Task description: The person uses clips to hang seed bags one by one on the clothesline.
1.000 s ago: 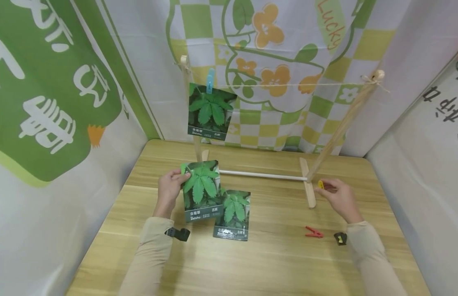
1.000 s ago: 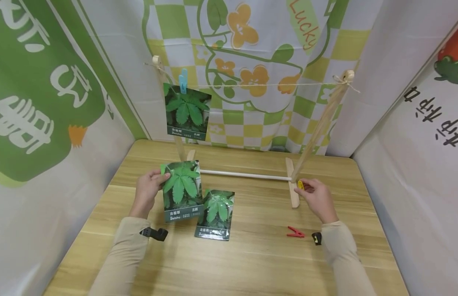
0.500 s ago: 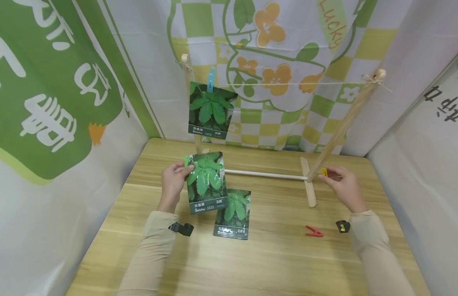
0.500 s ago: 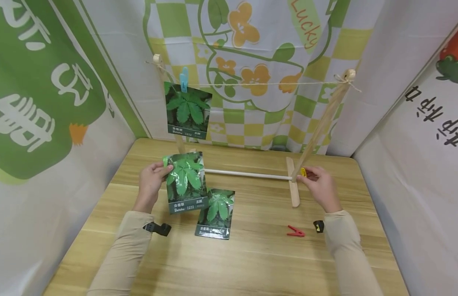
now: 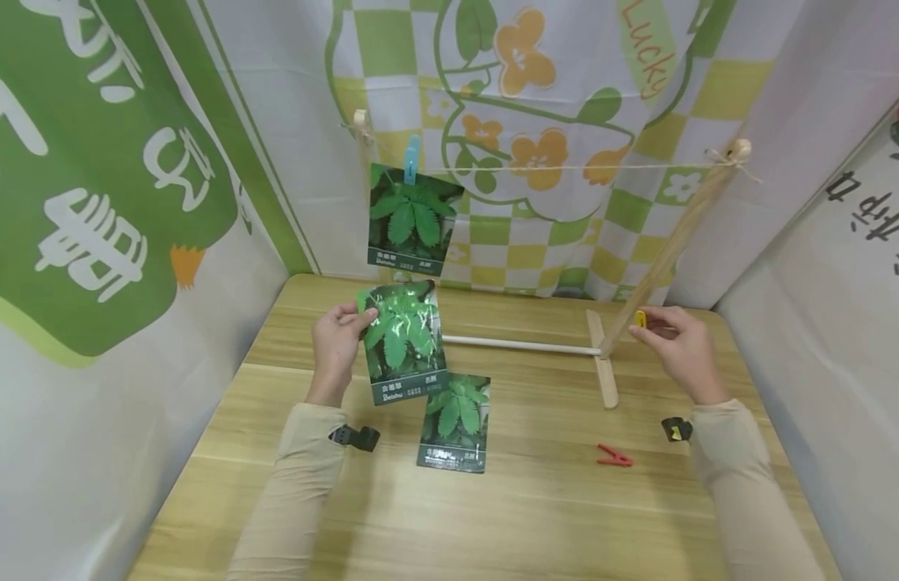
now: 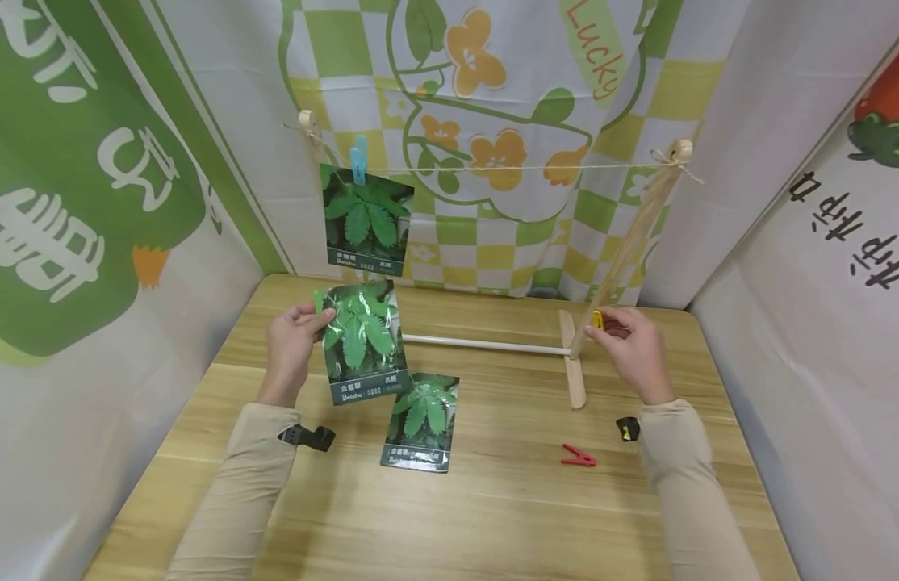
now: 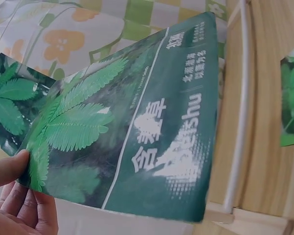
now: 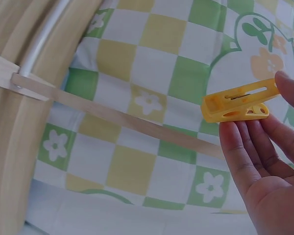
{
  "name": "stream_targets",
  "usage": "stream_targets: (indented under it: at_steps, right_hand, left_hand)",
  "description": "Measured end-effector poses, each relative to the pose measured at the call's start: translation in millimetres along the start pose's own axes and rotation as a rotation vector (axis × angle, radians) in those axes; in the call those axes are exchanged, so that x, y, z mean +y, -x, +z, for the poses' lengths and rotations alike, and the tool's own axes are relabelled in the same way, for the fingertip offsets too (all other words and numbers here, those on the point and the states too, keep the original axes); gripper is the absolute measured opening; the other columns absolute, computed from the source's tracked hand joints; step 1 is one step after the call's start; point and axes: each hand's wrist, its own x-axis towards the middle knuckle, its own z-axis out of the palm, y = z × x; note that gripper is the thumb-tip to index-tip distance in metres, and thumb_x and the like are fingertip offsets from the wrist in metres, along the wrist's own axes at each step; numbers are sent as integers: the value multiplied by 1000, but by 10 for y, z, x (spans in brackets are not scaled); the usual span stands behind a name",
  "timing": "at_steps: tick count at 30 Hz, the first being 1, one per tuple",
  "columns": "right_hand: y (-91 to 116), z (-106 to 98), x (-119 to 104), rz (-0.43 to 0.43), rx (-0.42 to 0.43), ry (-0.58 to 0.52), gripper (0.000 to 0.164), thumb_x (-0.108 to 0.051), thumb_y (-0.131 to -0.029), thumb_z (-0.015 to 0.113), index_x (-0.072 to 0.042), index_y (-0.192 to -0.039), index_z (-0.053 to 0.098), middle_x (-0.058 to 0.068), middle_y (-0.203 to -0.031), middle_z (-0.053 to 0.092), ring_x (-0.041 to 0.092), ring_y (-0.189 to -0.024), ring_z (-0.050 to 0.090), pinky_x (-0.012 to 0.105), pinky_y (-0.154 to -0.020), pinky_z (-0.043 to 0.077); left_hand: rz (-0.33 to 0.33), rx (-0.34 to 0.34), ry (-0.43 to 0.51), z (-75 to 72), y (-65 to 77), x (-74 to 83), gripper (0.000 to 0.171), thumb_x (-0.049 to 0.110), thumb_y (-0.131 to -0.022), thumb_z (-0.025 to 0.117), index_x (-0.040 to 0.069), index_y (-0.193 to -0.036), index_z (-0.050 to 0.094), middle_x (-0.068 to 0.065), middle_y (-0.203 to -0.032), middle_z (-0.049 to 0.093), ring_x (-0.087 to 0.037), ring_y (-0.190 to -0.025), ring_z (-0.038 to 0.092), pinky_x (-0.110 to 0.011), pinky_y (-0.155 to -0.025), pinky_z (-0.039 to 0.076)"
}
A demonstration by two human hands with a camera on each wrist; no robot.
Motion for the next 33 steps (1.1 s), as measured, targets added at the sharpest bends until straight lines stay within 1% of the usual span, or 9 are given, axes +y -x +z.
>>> stream_targets:
  at_steps: [5,7,10,15,20,23,29,31,33]
  right_hand:
    - [-68,-65,-75,-36,13,-13,32,-5,-87,71,12,-113,65,26,-101,64,-21,-80,51,-2,-74,44]
    - [-85,-92,-108,-40,16,-9,32,-5,-87,71,12,-113,65,27,-101,64,-22,-80,51,-2,-73,44]
    - [-109,-135,-152,-41,21,4,32,-7,-87,72,11,-114,66,28,-103,65,-23,-80,51,-3,-72,44]
    - [-175,-188,-216,-51,40,1,32,-7,-87,73,9,-114,66,26,-103,65,-21,-81,52,-2,-74,44]
    - [-232,-210,-277,-68,60,-17,30,-3,-85,73,11,-111,67,27,-101,65,-21,-79,53,-1,-73,46]
    - [-265,-224,-315,-75,62,-19,29,-3,-86,73,11,-111,67,26,-101,66,-20,-79,54,0,-72,47]
    - [-330,-249,-403,-77,59,-13,29,-5,-86,72,9,-111,67,9,-96,65,-18,-80,56,2,-74,48]
    - [-345,-255,-434,-76,60,-14,29,-5,-86,72,9,-112,68,10,-96,66,-18,-80,56,2,-74,48]
    - [-358,-257,-464,-76,62,-16,28,-5,-86,72,8,-111,68,14,-97,67,-18,-79,56,2,-73,48]
  left_hand:
    - [35,-4,39,4,-18,85,21,13,-87,72,2,-103,63,17,-73,67,0,-70,65,-14,-71,54]
    - [41,-7,40,5,-19,114,23,13,-87,72,1,-105,63,15,-75,68,0,-72,66,-15,-72,55]
    - [48,-6,51,13,-25,157,21,12,-87,73,3,-103,64,13,-78,70,-2,-73,66,-16,-73,55]
    - [99,5,81,9,-43,228,13,10,-85,74,8,-94,64,11,-78,69,-2,-71,64,-15,-70,54]
    - [139,11,96,0,-50,304,12,10,-85,75,8,-91,64,12,-74,68,-2,-70,64,-14,-66,52]
    - [139,13,70,-8,-50,354,14,13,-86,74,10,-93,63,14,-75,66,-1,-72,63,-14,-68,52]
    - [125,15,42,-14,-62,433,17,15,-87,74,12,-96,60,12,-79,65,-4,-78,63,-15,-70,51]
    - [133,16,47,-9,-67,457,17,14,-87,74,12,-96,60,11,-79,65,-4,-78,63,-16,-71,51]
    - [139,18,54,-6,-68,483,17,14,-87,73,11,-97,60,11,-79,65,-4,-78,64,-16,-73,53]
